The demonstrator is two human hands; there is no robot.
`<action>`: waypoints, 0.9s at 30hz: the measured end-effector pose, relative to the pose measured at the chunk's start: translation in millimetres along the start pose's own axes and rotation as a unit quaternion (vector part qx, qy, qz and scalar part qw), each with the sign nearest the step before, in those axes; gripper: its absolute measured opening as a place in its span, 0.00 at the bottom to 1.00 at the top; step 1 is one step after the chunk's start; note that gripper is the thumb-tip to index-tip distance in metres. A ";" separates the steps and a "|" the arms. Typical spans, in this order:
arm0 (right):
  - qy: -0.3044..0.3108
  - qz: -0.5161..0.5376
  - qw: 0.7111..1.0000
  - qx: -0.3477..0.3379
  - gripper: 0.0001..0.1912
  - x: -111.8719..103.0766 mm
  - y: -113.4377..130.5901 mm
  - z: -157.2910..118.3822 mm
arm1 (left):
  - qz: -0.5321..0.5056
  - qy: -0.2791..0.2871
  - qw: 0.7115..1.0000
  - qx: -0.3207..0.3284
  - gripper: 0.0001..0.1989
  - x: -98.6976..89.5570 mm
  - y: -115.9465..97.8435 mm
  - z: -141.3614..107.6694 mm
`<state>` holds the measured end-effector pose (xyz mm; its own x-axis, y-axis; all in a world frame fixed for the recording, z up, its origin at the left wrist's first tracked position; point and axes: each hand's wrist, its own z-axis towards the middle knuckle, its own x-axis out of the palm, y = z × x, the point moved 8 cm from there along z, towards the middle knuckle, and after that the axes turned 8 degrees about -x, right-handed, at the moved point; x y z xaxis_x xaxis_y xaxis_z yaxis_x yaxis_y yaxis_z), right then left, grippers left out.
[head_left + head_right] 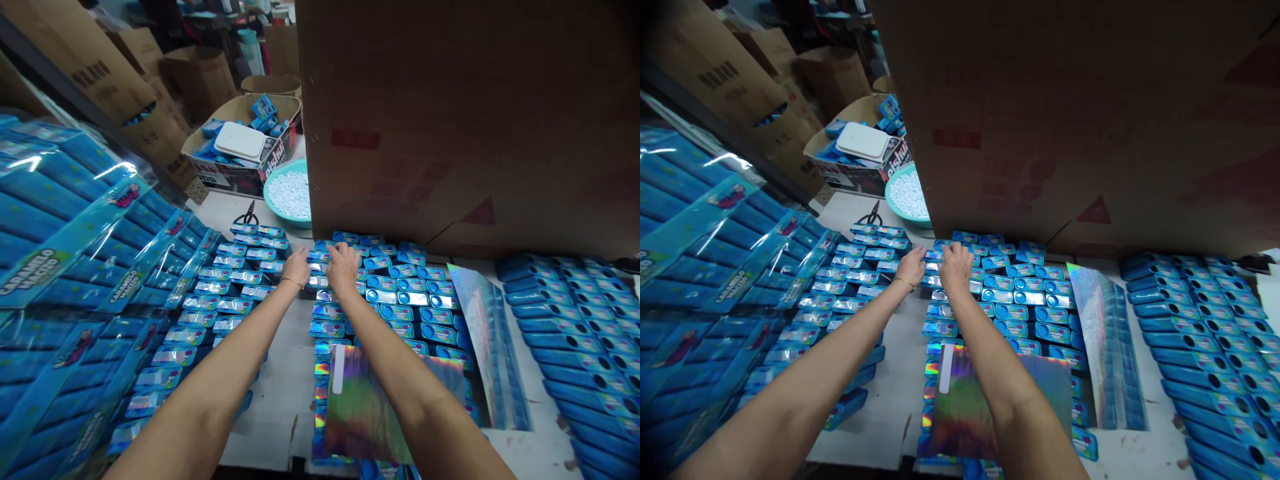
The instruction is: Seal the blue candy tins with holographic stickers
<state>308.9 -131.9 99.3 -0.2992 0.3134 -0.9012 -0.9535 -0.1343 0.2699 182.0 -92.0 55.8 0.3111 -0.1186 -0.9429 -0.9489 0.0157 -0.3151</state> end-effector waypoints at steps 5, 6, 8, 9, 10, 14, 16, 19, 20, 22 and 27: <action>-0.013 0.042 0.998 0.048 0.18 -9.8 -28.4 -11.2 | 0.038 -0.027 0.997 0.053 0.23 8.2 -16.5 -22.7; -0.017 0.051 0.997 0.055 0.18 -12.5 -32.9 -13.0 | 0.048 -0.032 0.997 0.052 0.23 9.0 -19.0 -25.2; -0.029 0.072 0.995 0.067 0.18 -18.7 -40.0 -16.0 | 0.064 -0.036 0.996 0.051 0.23 10.5 -24.3 -26.9; -0.037 0.082 0.993 0.073 0.17 -22.6 -43.1 -17.3 | 0.069 -0.036 0.996 0.052 0.23 10.7 -26.9 -26.2; -0.046 0.092 0.992 0.078 0.17 -27.3 -46.5 -18.9 | 0.072 -0.036 0.995 0.054 0.23 10.3 -29.2 -24.6; -0.083 0.135 0.983 0.088 0.16 -56.6 -66.3 -33.3 | 0.068 -0.018 0.996 0.051 0.23 2.5 -33.5 -17.9; -0.079 0.175 0.979 0.061 0.15 -73.6 -74.3 -47.9 | 0.034 -0.019 0.998 0.056 0.23 -6.0 -34.2 -24.0; -0.018 0.235 0.972 -0.013 0.11 -91.4 -71.4 -81.0 | -0.108 0.012 0.990 0.091 0.25 -13.5 -37.0 -57.2; 0.013 0.245 0.969 -0.037 0.10 -94.1 -66.3 -94.6 | -0.167 0.053 0.978 0.109 0.25 -10.3 -39.2 -74.6; 0.069 0.241 0.965 -0.076 0.10 -94.8 -52.1 -122.5 | -0.258 0.174 0.941 0.133 0.25 5.5 -44.7 -115.2; 0.137 0.138 0.967 -0.165 0.14 -75.2 -13.4 -171.4 | -0.351 0.336 0.874 0.018 0.14 52.7 -40.5 -181.6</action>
<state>350.4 -314.8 105.3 -0.4763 -0.0325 -0.8787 -0.7613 -0.4848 0.4306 227.3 -279.2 38.4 0.7042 -0.6669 -0.2435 -0.5302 -0.2658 -0.8051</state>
